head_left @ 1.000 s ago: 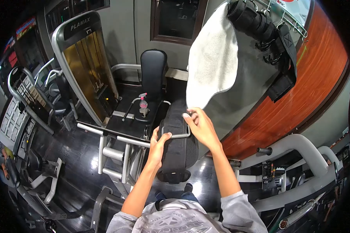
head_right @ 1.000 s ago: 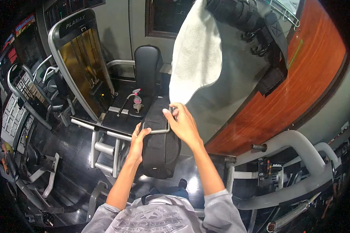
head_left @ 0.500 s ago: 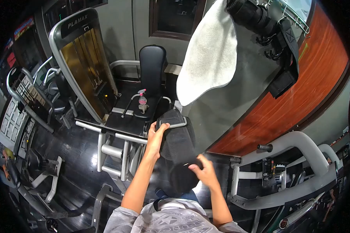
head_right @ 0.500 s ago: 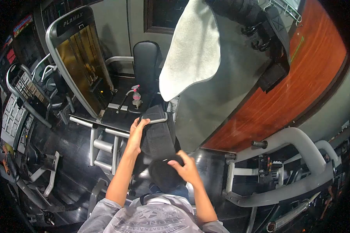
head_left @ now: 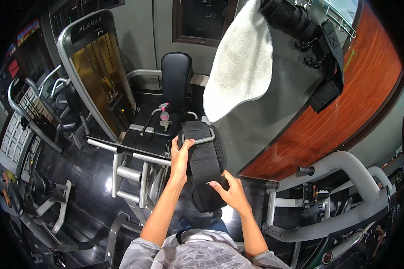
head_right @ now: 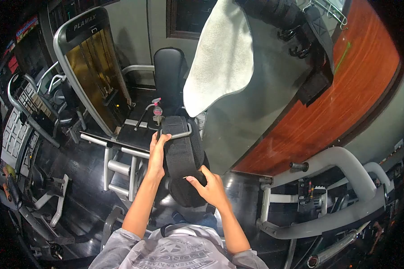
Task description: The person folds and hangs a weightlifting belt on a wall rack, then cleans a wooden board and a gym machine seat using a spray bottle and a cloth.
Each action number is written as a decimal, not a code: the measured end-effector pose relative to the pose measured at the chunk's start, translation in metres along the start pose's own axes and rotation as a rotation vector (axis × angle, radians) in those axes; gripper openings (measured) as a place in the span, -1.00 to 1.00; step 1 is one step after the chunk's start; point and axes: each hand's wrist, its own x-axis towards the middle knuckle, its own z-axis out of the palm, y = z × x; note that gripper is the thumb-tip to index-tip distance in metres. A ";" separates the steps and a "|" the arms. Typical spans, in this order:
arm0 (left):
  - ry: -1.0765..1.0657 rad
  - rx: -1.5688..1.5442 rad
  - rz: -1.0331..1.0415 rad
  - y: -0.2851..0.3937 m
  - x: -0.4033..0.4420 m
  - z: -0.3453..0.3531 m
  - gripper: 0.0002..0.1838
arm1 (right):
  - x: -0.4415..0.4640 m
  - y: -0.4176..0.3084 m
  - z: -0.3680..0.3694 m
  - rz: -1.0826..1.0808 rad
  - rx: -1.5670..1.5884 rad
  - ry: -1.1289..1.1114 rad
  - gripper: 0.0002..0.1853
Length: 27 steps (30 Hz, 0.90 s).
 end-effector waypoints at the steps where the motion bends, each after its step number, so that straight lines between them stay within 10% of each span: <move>1: 0.029 -0.009 -0.014 0.005 -0.004 0.003 -0.10 | 0.001 -0.002 0.001 0.033 0.017 -0.012 -0.54; 16: -0.131 -0.074 -0.062 -0.011 -0.014 -0.011 -0.34 | 0.041 0.002 -0.037 -0.003 0.477 0.023 -0.61; 22: -0.201 0.047 -0.016 -0.018 -0.038 -0.001 -0.28 | 0.111 -0.046 -0.031 0.265 -0.438 -0.020 -0.27; 27: -0.209 -0.019 -0.056 -0.016 -0.035 -0.013 -0.29 | 0.152 -0.016 -0.016 0.292 -0.286 -0.247 -0.30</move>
